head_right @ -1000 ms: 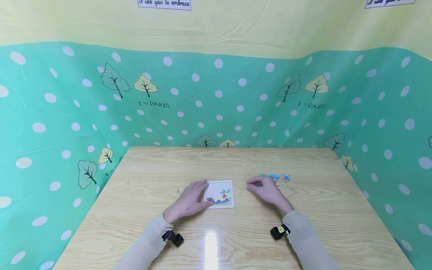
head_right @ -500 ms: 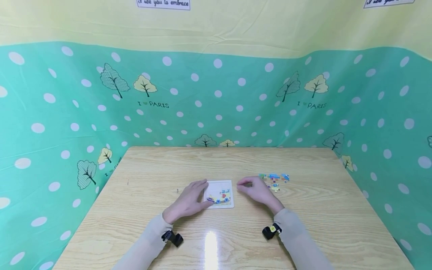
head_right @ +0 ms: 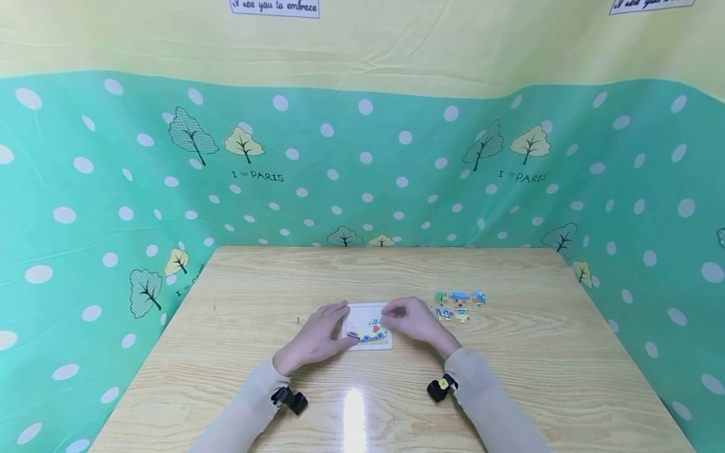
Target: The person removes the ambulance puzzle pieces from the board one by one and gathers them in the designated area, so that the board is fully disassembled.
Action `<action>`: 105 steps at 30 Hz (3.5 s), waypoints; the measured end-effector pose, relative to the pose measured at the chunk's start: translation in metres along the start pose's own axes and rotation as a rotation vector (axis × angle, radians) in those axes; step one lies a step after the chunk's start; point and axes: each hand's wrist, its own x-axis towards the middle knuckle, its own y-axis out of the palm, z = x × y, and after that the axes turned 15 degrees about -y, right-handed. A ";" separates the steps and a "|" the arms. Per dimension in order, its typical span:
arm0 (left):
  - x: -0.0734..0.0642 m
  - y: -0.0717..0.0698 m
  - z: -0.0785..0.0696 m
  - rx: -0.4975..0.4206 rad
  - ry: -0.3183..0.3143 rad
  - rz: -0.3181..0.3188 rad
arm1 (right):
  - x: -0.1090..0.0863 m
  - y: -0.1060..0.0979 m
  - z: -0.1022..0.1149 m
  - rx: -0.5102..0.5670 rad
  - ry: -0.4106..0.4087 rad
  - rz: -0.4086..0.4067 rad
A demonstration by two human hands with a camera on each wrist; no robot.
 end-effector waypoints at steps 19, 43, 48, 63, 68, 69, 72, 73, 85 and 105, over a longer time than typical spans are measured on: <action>0.001 0.000 0.001 0.002 0.002 -0.001 | 0.004 0.008 0.012 -0.066 -0.067 0.140; 0.002 0.002 0.002 0.001 0.011 -0.008 | 0.009 0.011 0.014 -0.079 -0.043 0.098; 0.002 0.002 0.002 -0.001 0.017 -0.008 | 0.008 0.010 0.009 -0.035 -0.060 0.097; 0.002 0.002 0.002 0.007 0.013 -0.006 | 0.008 0.008 0.005 0.027 -0.032 0.040; 0.003 0.002 0.002 0.000 0.011 -0.004 | 0.008 0.008 0.004 0.029 -0.023 0.026; 0.003 0.002 0.003 -0.001 0.011 -0.003 | 0.008 0.008 0.004 0.031 -0.021 0.024; 0.003 0.003 0.003 -0.002 0.010 -0.003 | 0.007 0.008 0.004 0.040 -0.010 0.014; 0.003 0.003 0.003 -0.002 0.010 -0.004 | 0.007 0.008 0.004 0.045 -0.005 0.009; 0.003 0.003 0.004 0.003 0.017 -0.007 | 0.005 0.006 0.002 0.067 0.030 -0.015; 0.001 0.001 0.001 -0.008 0.003 0.003 | -0.011 -0.012 -0.009 0.022 0.042 -0.055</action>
